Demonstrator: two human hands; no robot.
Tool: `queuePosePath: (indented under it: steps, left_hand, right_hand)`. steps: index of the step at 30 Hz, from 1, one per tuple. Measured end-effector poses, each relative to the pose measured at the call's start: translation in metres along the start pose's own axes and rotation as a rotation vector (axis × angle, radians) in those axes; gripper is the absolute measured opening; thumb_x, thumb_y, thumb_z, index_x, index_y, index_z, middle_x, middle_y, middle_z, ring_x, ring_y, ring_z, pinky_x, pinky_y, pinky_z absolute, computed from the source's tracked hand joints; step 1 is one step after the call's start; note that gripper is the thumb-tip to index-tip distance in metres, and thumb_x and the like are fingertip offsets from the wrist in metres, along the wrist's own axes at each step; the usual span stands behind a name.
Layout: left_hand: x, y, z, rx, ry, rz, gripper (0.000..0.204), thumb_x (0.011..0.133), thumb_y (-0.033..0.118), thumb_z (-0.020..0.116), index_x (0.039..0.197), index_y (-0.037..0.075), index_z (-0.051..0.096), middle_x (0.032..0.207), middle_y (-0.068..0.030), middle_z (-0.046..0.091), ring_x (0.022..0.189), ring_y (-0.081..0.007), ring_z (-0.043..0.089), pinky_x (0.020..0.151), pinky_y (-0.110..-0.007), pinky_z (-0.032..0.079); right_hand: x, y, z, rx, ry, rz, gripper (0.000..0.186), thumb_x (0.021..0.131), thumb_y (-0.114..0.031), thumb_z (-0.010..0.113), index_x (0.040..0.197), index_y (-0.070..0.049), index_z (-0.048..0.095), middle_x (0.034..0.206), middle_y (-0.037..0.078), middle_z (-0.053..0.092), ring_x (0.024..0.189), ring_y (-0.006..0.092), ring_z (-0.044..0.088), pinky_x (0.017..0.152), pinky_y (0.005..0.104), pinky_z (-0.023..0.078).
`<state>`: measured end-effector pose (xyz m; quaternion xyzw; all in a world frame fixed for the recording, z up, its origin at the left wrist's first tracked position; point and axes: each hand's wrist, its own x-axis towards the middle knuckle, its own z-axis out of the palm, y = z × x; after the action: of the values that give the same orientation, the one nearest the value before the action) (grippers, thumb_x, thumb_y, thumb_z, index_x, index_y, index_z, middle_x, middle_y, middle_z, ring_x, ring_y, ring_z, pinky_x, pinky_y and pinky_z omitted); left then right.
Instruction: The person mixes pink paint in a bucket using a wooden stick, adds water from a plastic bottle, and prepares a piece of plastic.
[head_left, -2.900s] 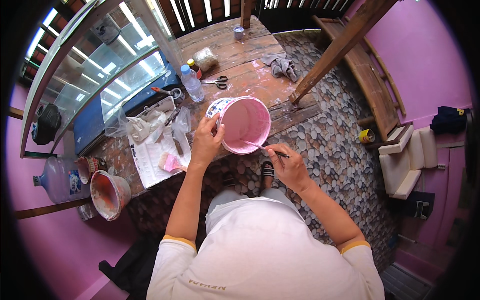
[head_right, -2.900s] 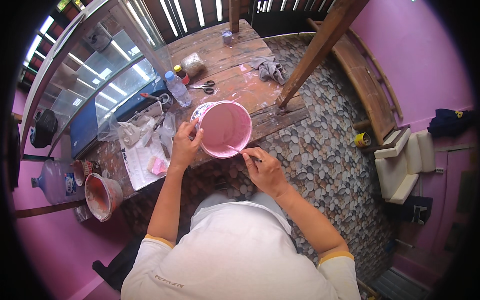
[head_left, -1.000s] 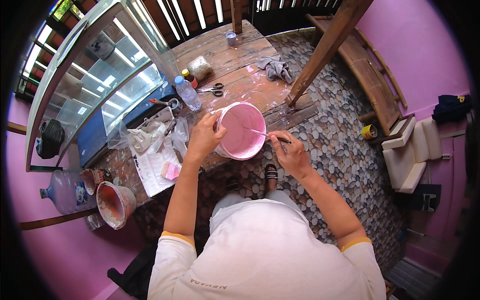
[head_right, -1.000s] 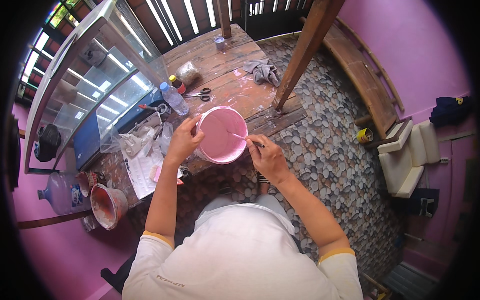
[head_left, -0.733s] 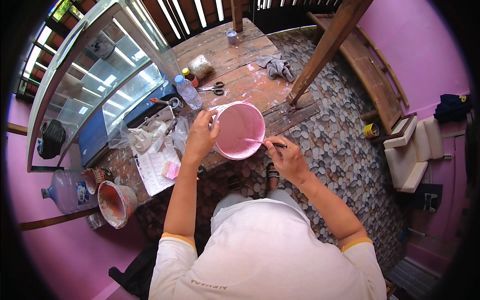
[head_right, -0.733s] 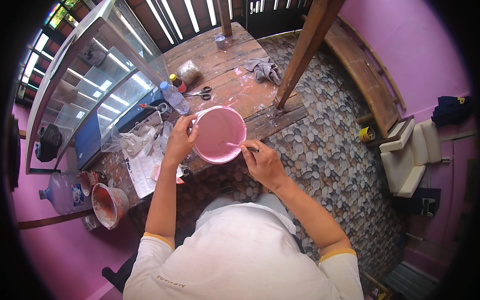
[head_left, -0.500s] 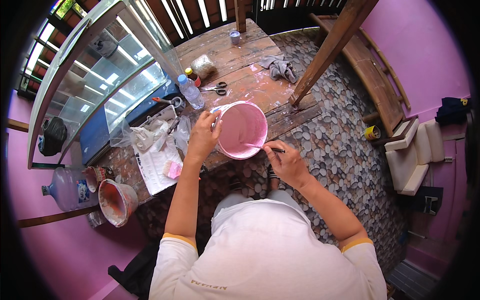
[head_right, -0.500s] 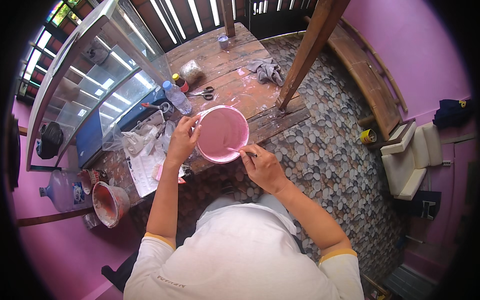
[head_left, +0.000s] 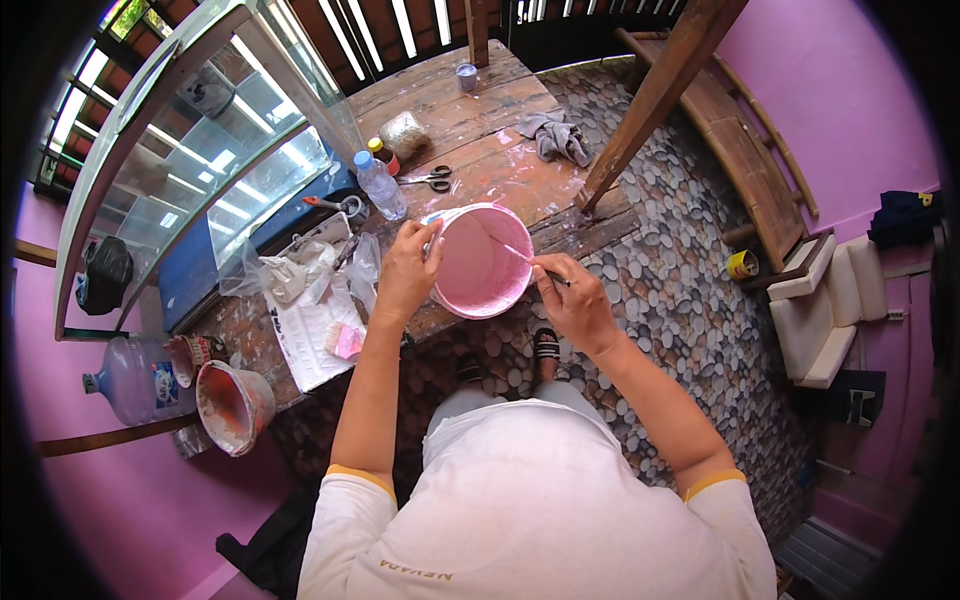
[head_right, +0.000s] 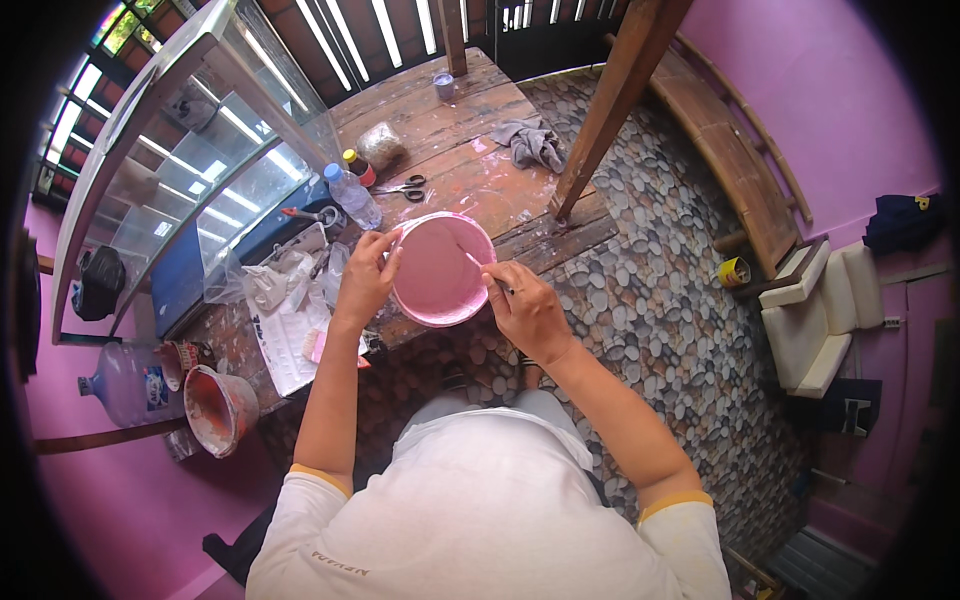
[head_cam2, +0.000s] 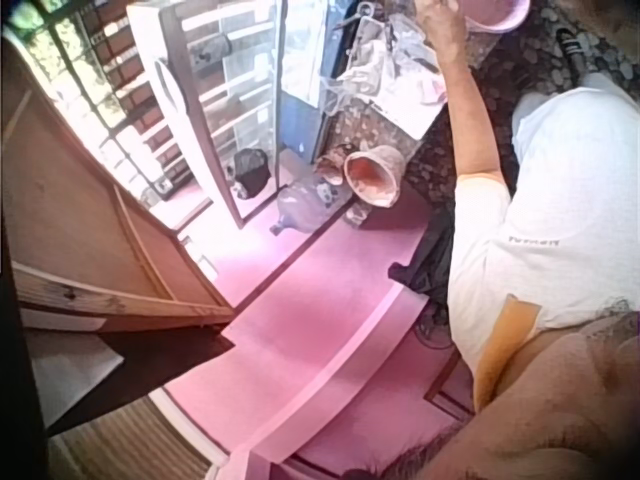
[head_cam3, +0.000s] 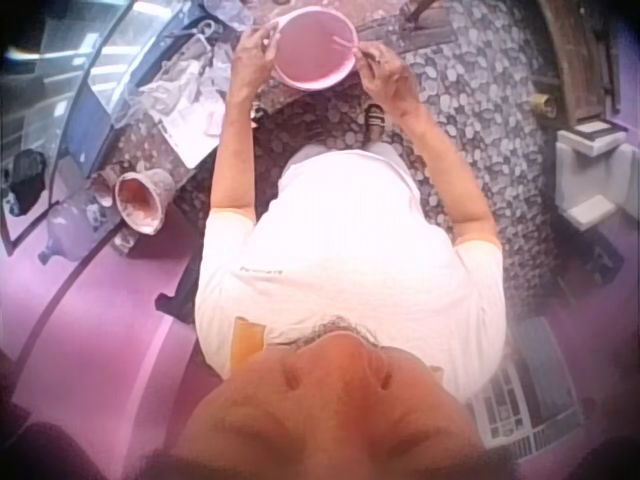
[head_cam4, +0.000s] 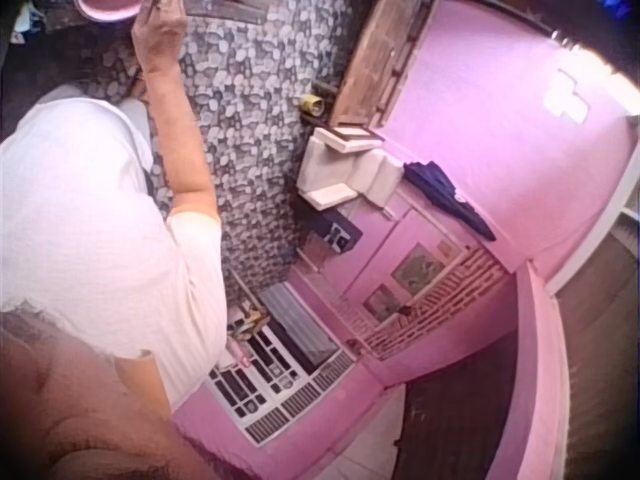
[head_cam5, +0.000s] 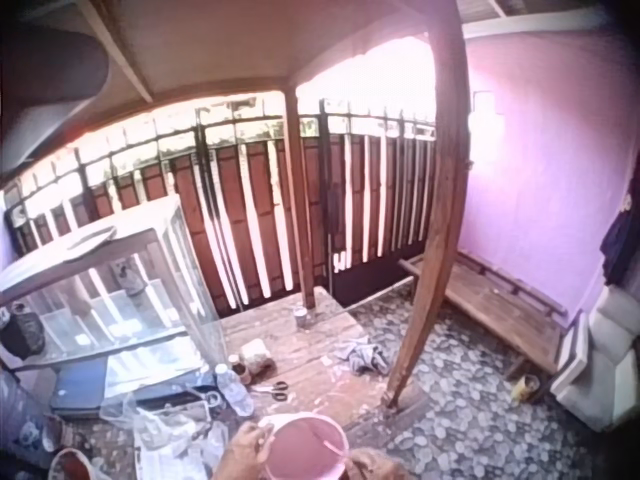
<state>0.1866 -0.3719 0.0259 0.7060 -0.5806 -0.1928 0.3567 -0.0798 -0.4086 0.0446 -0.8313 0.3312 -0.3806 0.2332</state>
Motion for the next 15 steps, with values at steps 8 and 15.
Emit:
queuePosePath:
  steps: [8, 15]
  left_hand:
    - [0.000, -0.003, 0.001, -0.014, 0.000, -0.028, 0.029, 0.096, 0.016, 0.067, 0.123, 0.006, 0.071, 0.104, -0.0125, 0.063, 0.076, -0.0268, 0.063, 0.075, -0.038, 0.053]
    - [0.001, -0.011, -0.001, -0.016, -0.004, -0.035, 0.031, 0.098, 0.017, 0.066, 0.127, 0.006, 0.070, 0.104, -0.0111, 0.062, 0.075, -0.0241, 0.061, 0.075, -0.036, 0.052]
  right_hand:
    - [-0.014, -0.011, 0.003, 0.090, -0.126, 0.031, 0.011, 0.098, -0.009, 0.065, 0.107, -0.001, 0.064, 0.101, 0.016, 0.071, 0.092, 0.0361, 0.069, 0.079, 0.0414, 0.058]
    - [-0.015, -0.014, 0.013, 0.100, -0.096, -0.051, 0.012, 0.097, -0.009, 0.067, 0.108, -0.003, 0.067, 0.103, 0.015, 0.071, 0.095, 0.0342, 0.070, 0.082, 0.0408, 0.058]
